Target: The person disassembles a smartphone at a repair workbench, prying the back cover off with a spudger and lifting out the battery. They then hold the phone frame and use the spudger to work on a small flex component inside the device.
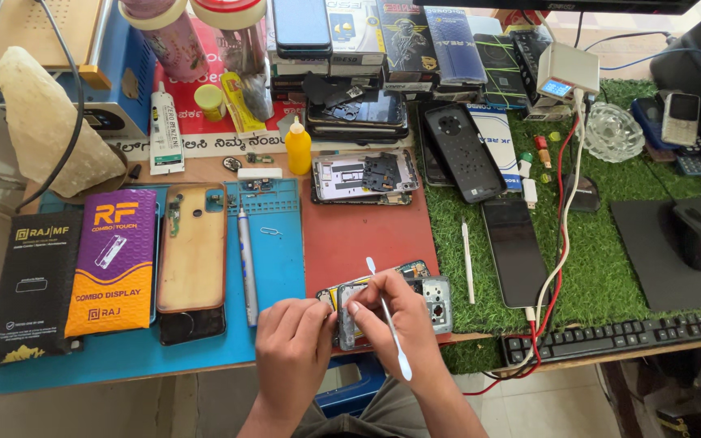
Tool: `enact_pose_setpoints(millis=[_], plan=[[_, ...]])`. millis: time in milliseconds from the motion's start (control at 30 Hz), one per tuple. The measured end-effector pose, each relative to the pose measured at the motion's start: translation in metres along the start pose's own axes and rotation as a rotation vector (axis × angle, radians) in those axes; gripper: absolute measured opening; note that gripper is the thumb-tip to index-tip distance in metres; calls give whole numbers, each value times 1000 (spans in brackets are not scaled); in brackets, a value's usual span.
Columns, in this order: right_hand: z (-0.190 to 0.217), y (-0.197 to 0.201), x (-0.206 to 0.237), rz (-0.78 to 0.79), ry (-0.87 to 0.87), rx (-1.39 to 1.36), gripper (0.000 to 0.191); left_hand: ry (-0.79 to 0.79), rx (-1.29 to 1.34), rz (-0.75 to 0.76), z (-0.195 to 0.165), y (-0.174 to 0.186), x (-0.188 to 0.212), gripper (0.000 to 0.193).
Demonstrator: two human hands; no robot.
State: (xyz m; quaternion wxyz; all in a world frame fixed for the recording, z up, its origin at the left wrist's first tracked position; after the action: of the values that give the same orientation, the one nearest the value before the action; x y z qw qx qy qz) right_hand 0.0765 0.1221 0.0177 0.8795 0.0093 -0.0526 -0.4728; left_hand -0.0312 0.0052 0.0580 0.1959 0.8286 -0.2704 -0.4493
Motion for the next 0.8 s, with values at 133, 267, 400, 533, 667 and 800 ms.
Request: enact_pose_setpoints(millis=[133,267,400,533,667,800], plan=[[-8,0,0,-36,-27,-109,23,7,10,11,0,0,0,18],[-8,2,3,-94,36,-32,23,26,33,13,2,0,0,17],[-1,0,5,-134,154,-2,24,39,62,10,3,-1,0,17],[10,-1,9,-179,276,148,20,74,134,12,6,-1,-1,17],[19,-3,13,-209,342,234,18,125,220,46,11,-2,-2,20],[24,-2,13,-201,405,211,20,319,347,117,23,-7,0,27]])
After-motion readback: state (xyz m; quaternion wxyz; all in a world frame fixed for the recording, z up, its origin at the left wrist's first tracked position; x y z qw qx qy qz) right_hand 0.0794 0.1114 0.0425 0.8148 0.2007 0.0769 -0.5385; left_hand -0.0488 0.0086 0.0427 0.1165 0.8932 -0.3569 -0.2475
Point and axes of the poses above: each hand's wrist, its own x-axis away from the middle knuckle, its own y-axis out of the back of the hand, z = x × y, the point moved 8 cm from there along -x, towards the middle knuckle, and after that the axes turned 4 degrees about -z, right-handed, at the moved point
